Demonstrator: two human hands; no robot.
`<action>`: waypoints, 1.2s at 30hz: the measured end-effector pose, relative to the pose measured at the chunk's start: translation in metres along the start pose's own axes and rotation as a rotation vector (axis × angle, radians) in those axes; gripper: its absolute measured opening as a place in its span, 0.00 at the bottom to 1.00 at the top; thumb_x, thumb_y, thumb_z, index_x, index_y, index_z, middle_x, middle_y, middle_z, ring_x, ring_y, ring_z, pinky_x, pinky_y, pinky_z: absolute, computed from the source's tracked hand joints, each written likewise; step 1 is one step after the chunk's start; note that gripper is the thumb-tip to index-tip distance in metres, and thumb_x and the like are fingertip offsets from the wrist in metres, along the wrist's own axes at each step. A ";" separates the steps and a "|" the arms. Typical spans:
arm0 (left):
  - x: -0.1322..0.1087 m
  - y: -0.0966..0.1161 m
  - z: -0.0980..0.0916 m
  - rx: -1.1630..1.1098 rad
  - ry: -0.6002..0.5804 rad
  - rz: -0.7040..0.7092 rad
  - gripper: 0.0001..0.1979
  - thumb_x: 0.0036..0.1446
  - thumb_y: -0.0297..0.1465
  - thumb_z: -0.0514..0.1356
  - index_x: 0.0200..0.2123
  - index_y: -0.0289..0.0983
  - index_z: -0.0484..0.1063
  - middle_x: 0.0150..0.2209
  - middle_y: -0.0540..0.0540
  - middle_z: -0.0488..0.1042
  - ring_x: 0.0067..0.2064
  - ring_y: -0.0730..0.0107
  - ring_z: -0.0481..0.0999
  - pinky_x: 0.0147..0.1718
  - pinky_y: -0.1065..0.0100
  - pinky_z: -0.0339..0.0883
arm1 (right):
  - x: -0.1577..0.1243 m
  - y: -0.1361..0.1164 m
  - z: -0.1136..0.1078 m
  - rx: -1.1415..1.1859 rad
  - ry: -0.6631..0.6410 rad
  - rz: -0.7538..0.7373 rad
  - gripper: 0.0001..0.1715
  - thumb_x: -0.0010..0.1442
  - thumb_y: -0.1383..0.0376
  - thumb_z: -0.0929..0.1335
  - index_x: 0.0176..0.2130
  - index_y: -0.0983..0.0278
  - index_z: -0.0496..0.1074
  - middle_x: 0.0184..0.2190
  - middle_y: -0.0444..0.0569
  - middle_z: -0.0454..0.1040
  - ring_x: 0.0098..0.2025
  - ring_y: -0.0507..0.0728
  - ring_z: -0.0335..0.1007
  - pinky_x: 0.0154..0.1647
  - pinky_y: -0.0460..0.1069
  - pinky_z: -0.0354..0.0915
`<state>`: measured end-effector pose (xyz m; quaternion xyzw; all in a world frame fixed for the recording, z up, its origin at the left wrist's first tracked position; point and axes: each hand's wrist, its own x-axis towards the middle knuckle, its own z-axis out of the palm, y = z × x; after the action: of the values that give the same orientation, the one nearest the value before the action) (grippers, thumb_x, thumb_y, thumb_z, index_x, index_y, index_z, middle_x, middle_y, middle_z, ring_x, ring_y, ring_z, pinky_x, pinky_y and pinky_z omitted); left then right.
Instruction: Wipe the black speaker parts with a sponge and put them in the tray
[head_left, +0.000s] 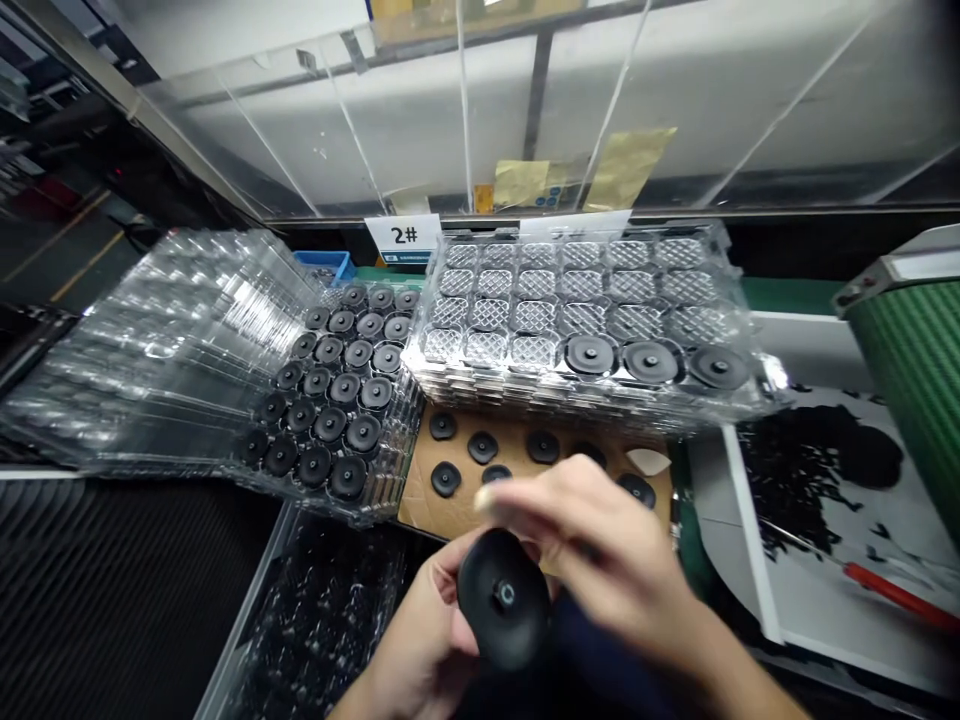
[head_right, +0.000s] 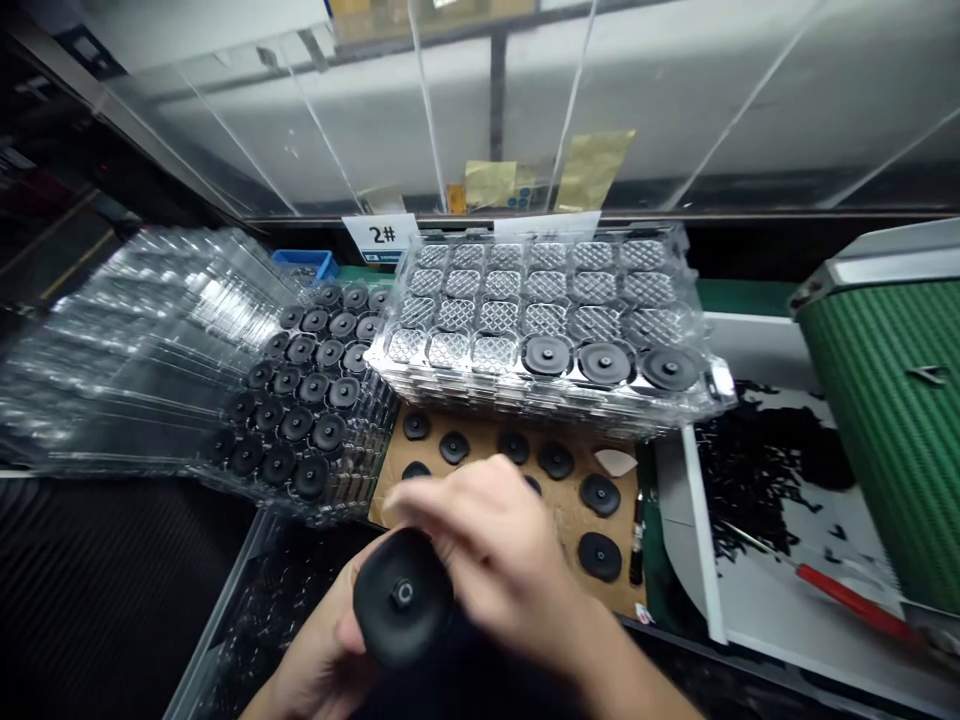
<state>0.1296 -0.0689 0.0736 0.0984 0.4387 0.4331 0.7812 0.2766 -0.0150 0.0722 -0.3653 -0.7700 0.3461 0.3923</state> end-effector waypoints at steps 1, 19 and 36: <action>-0.003 0.000 0.001 -0.044 0.029 -0.007 0.31 0.24 0.42 0.73 0.38 0.40 0.77 0.37 0.47 0.77 0.38 0.65 0.75 0.38 0.69 0.67 | -0.006 0.008 -0.003 0.025 0.013 0.196 0.13 0.64 0.62 0.61 0.43 0.59 0.74 0.34 0.47 0.76 0.34 0.54 0.71 0.34 0.47 0.65; -0.004 -0.017 0.001 -0.119 0.127 0.021 0.28 0.30 0.35 0.73 0.41 0.44 0.76 0.41 0.48 0.79 0.45 0.63 0.75 0.46 0.68 0.64 | -0.023 -0.033 -0.004 0.004 -0.093 -0.014 0.15 0.59 0.75 0.61 0.45 0.64 0.68 0.35 0.48 0.77 0.34 0.54 0.71 0.37 0.48 0.66; -0.007 -0.024 -0.002 -0.095 -0.104 -0.095 0.17 0.37 0.34 0.71 0.36 0.38 0.79 0.35 0.50 0.80 0.43 0.64 0.76 0.45 0.69 0.66 | -0.021 -0.020 -0.030 -0.174 -0.139 -0.173 0.17 0.65 0.68 0.57 0.43 0.62 0.73 0.23 0.46 0.70 0.25 0.53 0.62 0.29 0.50 0.58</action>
<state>0.1405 -0.0890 0.0643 0.0628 0.3806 0.4101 0.8265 0.3055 -0.0353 0.0945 -0.3050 -0.8512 0.2674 0.3331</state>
